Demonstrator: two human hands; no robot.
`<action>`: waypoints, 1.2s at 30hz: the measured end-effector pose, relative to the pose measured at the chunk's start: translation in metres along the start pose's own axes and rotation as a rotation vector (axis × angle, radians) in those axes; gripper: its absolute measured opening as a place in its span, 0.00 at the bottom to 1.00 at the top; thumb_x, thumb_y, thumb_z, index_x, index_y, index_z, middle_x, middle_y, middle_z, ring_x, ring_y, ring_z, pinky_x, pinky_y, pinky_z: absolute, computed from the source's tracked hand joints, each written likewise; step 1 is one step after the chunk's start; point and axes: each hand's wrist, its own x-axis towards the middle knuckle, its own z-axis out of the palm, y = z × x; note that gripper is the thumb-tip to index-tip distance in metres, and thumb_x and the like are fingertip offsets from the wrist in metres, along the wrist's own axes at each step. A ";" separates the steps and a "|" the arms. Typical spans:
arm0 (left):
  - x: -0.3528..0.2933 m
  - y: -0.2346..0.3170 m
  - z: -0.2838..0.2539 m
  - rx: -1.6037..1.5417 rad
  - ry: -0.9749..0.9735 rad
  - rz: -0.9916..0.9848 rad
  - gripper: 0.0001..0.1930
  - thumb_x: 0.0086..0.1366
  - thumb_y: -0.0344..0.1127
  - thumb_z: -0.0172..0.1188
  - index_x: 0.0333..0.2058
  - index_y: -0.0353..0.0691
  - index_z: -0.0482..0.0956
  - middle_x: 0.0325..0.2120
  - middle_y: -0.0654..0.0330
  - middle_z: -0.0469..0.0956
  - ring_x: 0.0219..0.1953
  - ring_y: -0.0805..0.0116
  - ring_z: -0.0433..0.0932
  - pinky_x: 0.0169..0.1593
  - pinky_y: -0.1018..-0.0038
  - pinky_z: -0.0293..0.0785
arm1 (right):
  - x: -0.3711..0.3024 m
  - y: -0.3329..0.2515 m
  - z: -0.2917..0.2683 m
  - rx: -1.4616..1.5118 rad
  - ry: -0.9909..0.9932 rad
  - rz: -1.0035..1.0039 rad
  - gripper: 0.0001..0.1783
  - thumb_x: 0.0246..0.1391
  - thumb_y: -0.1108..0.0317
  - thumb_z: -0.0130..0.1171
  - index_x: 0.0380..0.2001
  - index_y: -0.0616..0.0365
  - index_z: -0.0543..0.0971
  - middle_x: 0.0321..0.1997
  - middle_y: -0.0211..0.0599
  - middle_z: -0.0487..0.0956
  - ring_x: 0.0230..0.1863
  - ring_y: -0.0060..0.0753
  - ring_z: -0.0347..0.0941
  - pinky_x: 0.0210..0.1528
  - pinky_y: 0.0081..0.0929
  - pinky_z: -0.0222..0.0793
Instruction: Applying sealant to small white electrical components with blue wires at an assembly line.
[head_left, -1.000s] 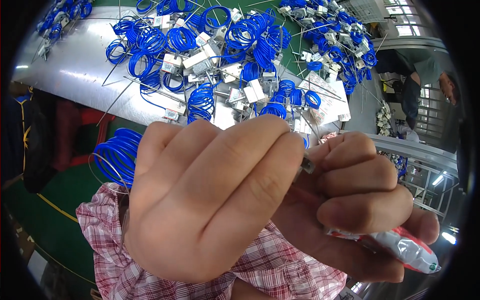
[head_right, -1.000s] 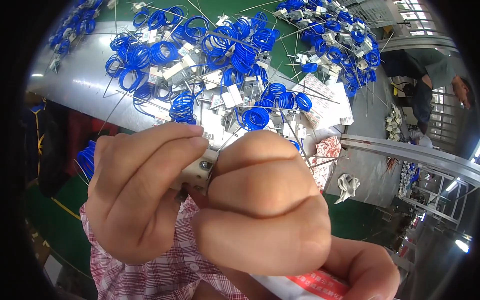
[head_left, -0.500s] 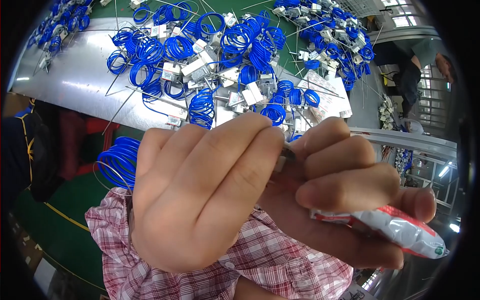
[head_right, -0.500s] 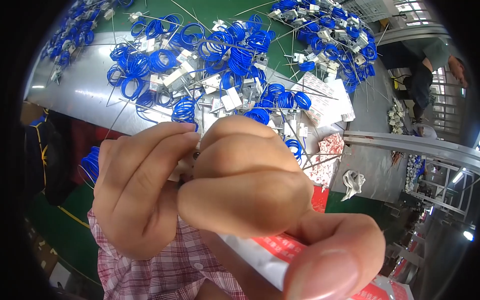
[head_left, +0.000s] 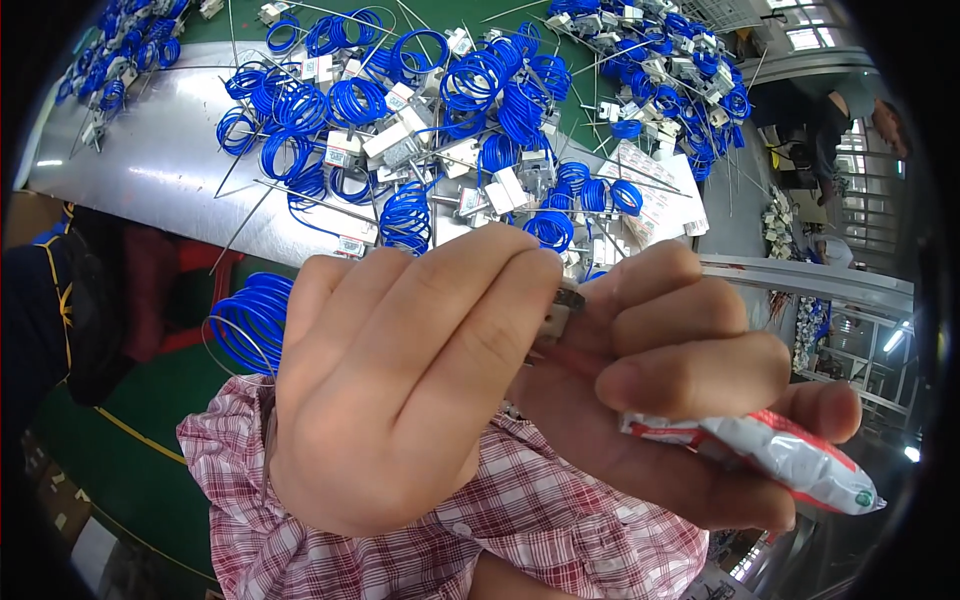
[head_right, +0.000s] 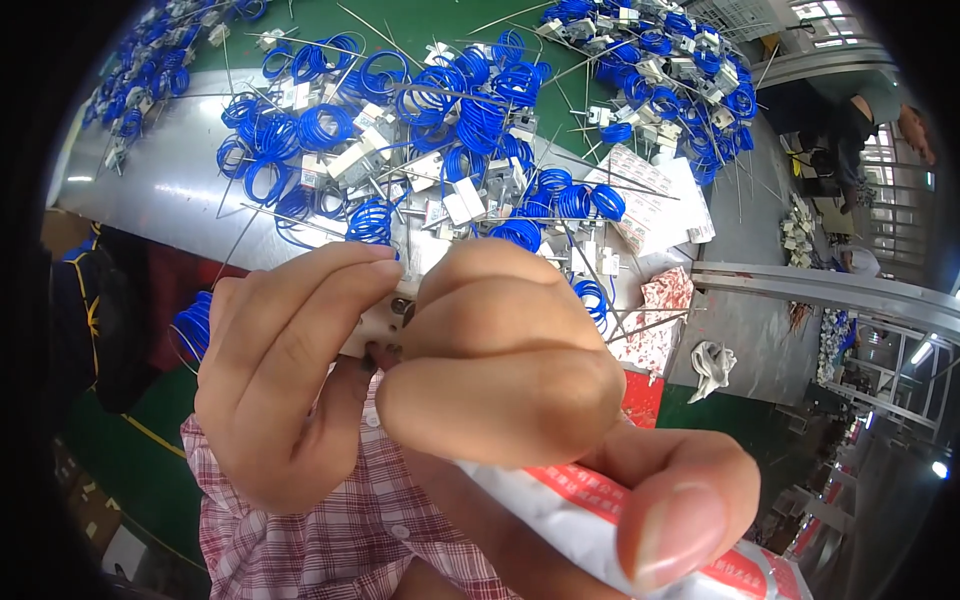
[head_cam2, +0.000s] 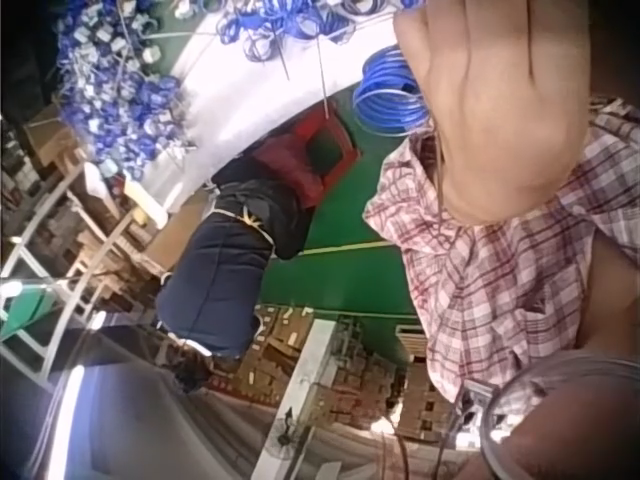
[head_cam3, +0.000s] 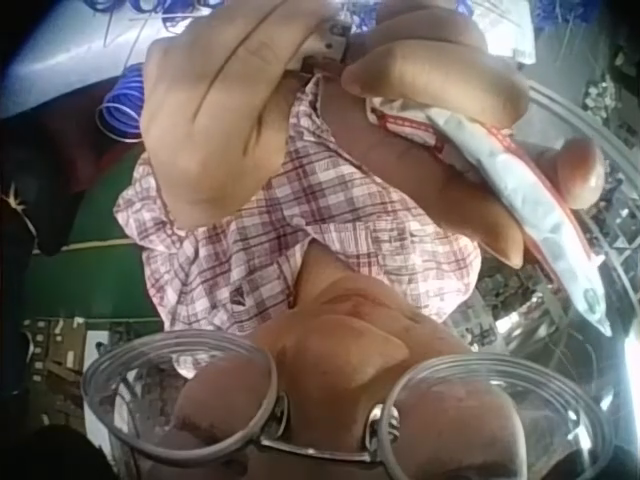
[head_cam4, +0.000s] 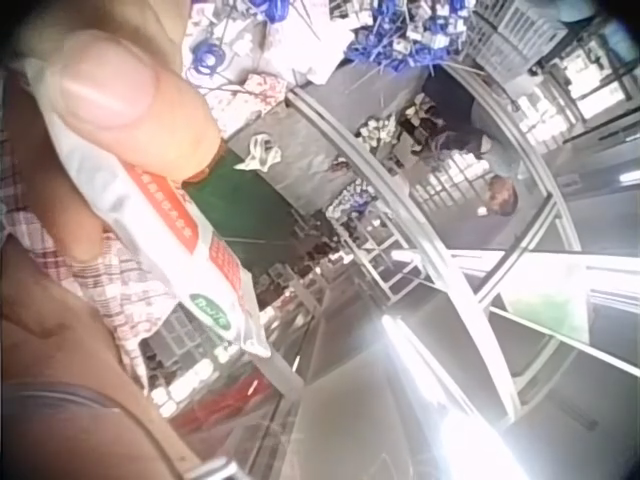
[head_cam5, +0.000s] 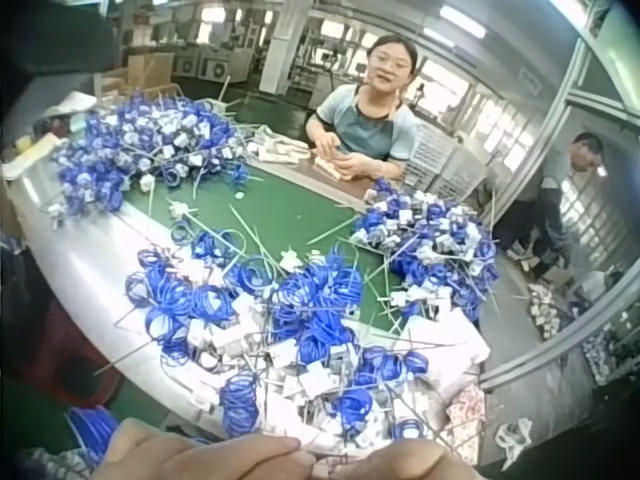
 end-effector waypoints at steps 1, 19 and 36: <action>-0.001 -0.001 0.001 -0.002 0.008 0.003 0.24 0.31 0.18 0.54 0.35 0.34 0.76 0.33 0.56 0.76 0.28 0.67 0.73 0.30 0.77 0.61 | -0.001 0.001 0.000 0.004 0.012 0.001 0.33 0.57 0.44 0.24 0.53 0.61 0.56 0.17 0.31 0.64 0.13 0.21 0.49 0.16 0.21 0.51; 0.003 0.001 -0.001 -0.082 -0.109 -0.040 0.26 0.30 0.17 0.53 0.37 0.34 0.74 0.34 0.54 0.75 0.32 0.64 0.73 0.34 0.75 0.63 | 0.003 0.000 -0.030 0.067 -0.066 0.055 0.31 0.58 0.46 0.27 0.52 0.61 0.60 0.19 0.29 0.64 0.15 0.19 0.50 0.17 0.19 0.49; 0.032 -0.027 -0.028 -0.058 -0.044 -0.141 0.20 0.37 0.20 0.59 0.35 0.37 0.75 0.34 0.56 0.75 0.34 0.62 0.73 0.37 0.73 0.65 | 0.023 0.038 0.014 0.152 0.414 0.078 0.26 0.58 0.52 0.30 0.49 0.63 0.57 0.17 0.33 0.64 0.11 0.21 0.49 0.14 0.19 0.45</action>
